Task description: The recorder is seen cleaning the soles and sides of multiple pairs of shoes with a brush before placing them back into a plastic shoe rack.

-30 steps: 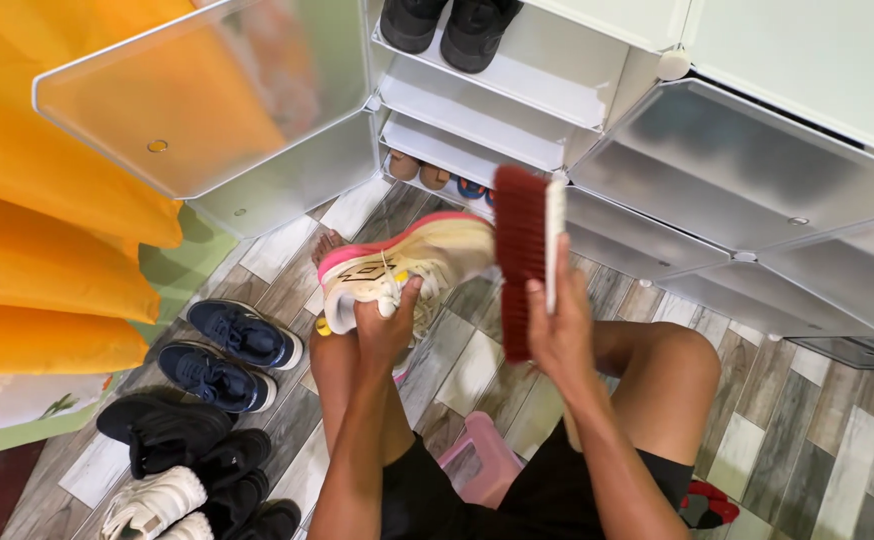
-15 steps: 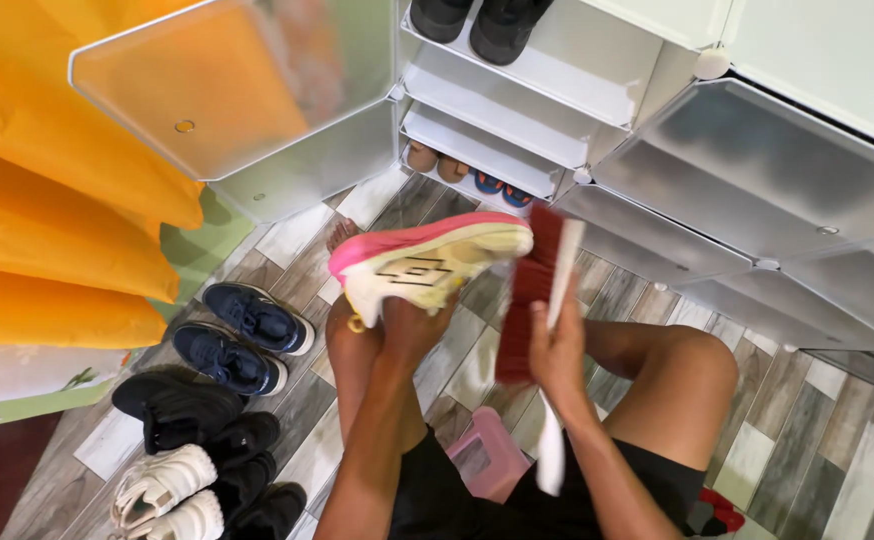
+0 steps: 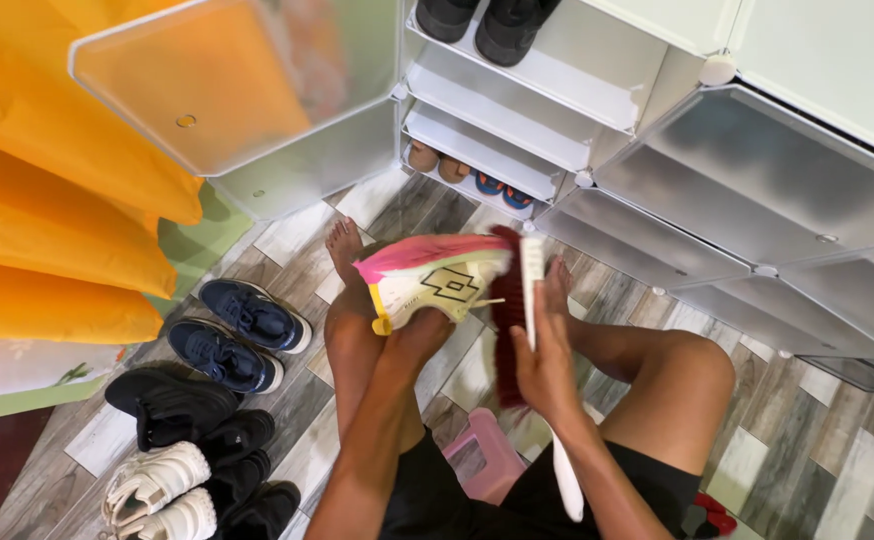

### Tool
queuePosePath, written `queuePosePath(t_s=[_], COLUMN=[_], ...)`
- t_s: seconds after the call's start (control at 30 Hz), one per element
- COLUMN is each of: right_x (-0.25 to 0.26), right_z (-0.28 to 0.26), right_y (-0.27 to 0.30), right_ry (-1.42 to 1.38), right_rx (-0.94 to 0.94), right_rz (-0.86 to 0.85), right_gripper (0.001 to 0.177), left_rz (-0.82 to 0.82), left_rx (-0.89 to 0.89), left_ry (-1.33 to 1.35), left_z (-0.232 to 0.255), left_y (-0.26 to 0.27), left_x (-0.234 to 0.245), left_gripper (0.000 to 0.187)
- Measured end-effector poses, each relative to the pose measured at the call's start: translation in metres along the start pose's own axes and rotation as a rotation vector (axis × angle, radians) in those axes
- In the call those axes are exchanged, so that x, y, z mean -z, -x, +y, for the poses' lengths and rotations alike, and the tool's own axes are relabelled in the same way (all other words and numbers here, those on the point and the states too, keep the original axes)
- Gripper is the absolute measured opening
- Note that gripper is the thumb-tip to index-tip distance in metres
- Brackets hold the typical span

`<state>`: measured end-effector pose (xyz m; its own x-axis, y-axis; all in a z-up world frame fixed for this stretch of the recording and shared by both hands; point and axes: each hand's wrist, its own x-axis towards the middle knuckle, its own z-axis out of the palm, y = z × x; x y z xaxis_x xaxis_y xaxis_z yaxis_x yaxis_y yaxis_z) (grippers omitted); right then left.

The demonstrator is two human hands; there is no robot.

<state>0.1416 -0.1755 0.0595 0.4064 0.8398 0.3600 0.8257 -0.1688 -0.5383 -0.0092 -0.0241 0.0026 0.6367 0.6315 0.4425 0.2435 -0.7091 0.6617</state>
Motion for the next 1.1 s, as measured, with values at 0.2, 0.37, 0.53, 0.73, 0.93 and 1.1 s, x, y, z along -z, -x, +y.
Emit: queuePosePath(t_s=[0.2, 0.37, 0.53, 0.73, 0.93, 1.1], right_x=[0.039, 0.016, 0.033, 0.02, 0.03, 0.039], right_z=[-0.043, -0.003, -0.058, -0.042, -0.004, -0.042], right_y=[-0.038, -0.014, -0.021, -0.04, -0.049, -0.059], right_ry=[0.048, 0.028, -0.119, -0.04, 0.201, -0.098], right_rx=[0.34, -0.362, -0.115, 0.305, -0.227, 0.261], right_rz=[0.048, -0.232, -0.343, -0.172, -0.374, -0.169], right_gripper=[0.066, 0.067, 0.07, 0.066, 0.065, 0.068], left_rz=[-0.192, -0.062, -0.23, -0.284, -0.125, -0.146], left_rx=[0.139, 0.042, 0.133, 0.113, -0.062, -0.121], left_ry=[-0.087, -0.061, -0.121, -0.208, -0.311, -0.409], left_z=[-0.021, 0.013, 0.016, -0.015, -0.013, -0.015], left_y=[0.013, -0.003, -0.008, 0.008, 0.005, 0.009], left_x=[-0.017, 0.006, 0.011, -0.023, -0.017, -0.036], left_gripper=[0.046, 0.037, 0.027, 0.025, 0.02, 0.014])
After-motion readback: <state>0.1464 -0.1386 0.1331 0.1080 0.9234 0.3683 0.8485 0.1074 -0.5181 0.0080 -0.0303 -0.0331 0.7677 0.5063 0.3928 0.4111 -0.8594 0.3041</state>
